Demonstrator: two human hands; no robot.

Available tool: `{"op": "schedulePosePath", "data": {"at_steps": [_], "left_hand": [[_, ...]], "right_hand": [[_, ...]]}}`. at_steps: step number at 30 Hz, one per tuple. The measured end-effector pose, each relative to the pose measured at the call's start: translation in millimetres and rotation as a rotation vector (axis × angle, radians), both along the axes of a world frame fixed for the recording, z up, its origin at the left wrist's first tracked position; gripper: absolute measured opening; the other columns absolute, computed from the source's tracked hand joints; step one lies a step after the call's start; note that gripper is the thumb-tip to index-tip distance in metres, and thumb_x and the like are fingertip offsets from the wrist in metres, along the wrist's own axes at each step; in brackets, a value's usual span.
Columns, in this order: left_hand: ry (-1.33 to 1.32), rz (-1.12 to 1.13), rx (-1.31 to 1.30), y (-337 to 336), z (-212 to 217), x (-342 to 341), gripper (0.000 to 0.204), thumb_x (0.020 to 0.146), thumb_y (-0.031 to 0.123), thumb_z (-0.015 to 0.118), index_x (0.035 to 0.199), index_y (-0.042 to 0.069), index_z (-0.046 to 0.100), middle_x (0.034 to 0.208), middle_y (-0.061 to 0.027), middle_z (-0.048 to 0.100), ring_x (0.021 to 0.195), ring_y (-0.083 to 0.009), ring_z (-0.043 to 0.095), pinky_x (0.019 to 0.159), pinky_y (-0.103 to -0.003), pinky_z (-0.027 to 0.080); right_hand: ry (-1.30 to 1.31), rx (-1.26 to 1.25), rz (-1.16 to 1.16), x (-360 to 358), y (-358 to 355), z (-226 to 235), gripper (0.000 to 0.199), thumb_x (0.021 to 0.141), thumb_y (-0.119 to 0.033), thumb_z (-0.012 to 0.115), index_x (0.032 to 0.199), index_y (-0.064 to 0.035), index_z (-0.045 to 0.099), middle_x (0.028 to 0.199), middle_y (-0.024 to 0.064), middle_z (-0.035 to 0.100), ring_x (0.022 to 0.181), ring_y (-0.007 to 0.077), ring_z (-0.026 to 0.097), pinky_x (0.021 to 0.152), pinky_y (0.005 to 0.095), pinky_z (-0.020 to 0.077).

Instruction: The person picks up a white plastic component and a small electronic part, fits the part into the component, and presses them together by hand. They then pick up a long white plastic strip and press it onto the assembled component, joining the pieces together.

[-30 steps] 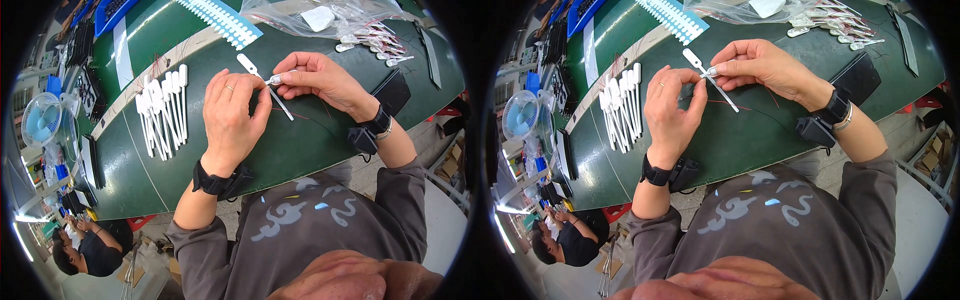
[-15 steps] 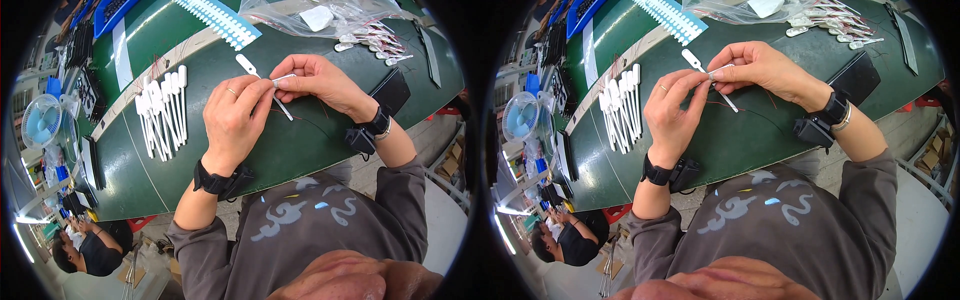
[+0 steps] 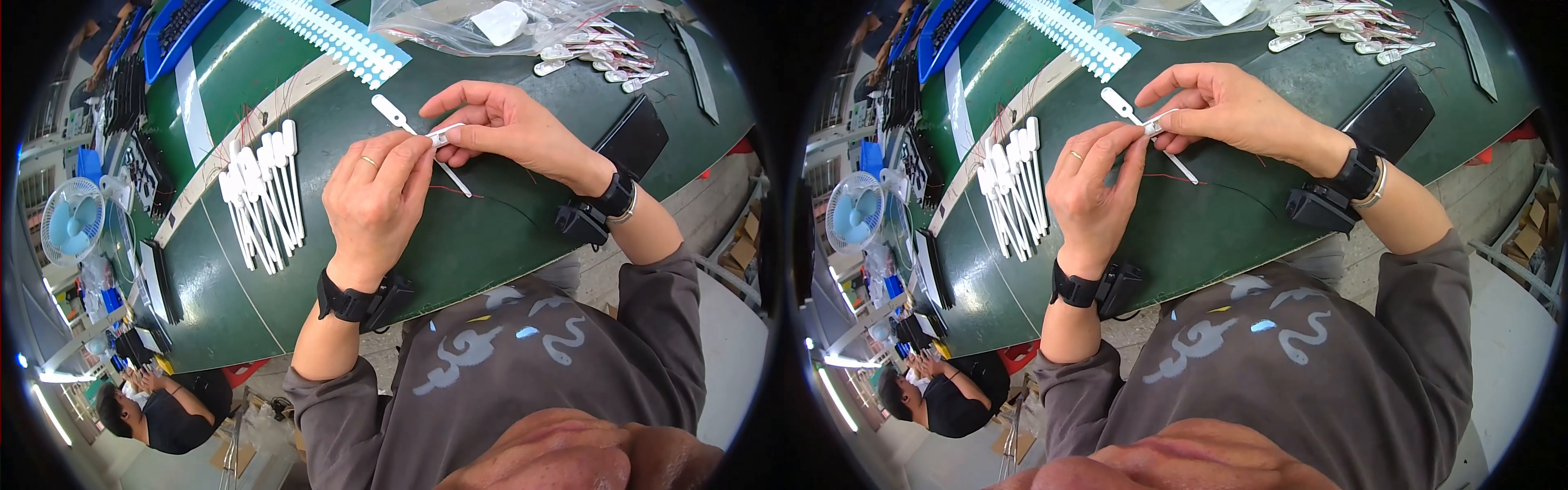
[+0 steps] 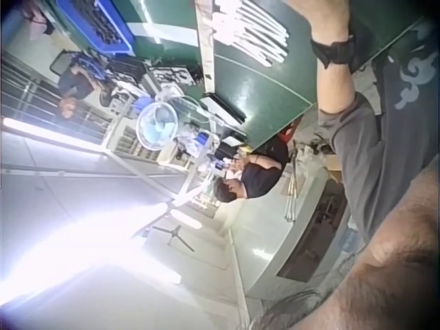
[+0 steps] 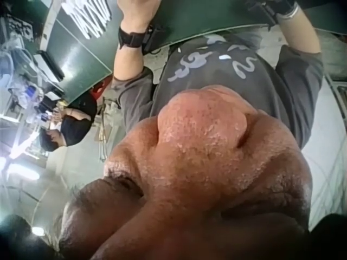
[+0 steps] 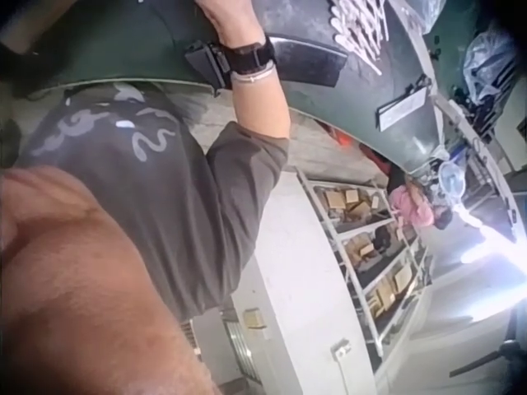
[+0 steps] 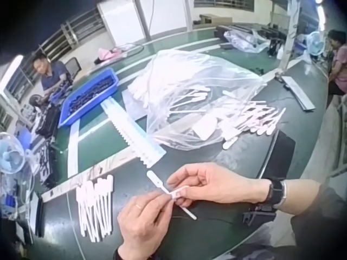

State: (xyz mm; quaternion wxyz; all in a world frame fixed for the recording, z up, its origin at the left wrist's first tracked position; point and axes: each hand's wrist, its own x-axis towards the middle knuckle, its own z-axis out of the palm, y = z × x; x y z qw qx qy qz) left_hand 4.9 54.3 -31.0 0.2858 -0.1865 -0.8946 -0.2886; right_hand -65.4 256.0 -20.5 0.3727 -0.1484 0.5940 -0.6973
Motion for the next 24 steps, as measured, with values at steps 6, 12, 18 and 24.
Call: {"op": "schedulePosePath", "data": {"at_steps": [6, 12, 18, 24], "left_hand": [[-0.063, 0.011, -0.004, 2, 1, 3, 0.018, 0.076, 0.003, 0.079, 0.091, 0.010, 0.070, 0.088, -0.0020, 0.070, 0.075, -0.0213, 0.066, 0.063, -0.033, 0.053], [-0.207, 0.015, 0.084, 3, 4, 5, 0.014, 0.079, 0.003, 0.078, 0.090, 0.008, 0.070, 0.088, -0.0036, 0.070, 0.074, -0.0212, 0.067, 0.063, -0.032, 0.053], [-0.403, -0.002, 0.275, 2, 9, 6, 0.011, 0.081, 0.003, 0.076, 0.090, 0.005, 0.069, 0.088, -0.0059, 0.071, 0.075, -0.0212, 0.068, 0.064, -0.031, 0.054], [-0.363, -0.054, 0.289, 2, 7, 6, 0.012, 0.082, 0.003, 0.075, 0.092, 0.004, 0.069, 0.088, -0.0070, 0.071, 0.076, -0.0217, 0.069, 0.066, -0.032, 0.055]], "right_hand": [[0.065, 0.039, 0.013, 1, 1, 0, 0.032, 0.100, -0.012, 0.061, 0.129, -0.0002, 0.056, 0.099, 0.0055, 0.071, 0.088, 0.0076, 0.067, 0.083, 0.0217, 0.0552], [0.122, 0.049, 0.019, 3, 1, -3, 0.033, 0.100, -0.011, 0.061, 0.130, -0.0010, 0.056, 0.097, 0.0031, 0.070, 0.086, 0.0062, 0.066, 0.082, 0.0211, 0.0545], [0.180, 0.046, 0.027, 6, -1, -2, 0.034, 0.099, -0.011, 0.063, 0.131, -0.0011, 0.056, 0.099, 0.0024, 0.069, 0.087, 0.0052, 0.064, 0.081, 0.0206, 0.0536], [0.148, 0.053, 0.073, 2, 0, -4, 0.037, 0.097, -0.010, 0.065, 0.132, -0.0016, 0.055, 0.101, 0.0025, 0.069, 0.089, 0.0046, 0.062, 0.080, 0.0202, 0.0524]]}}
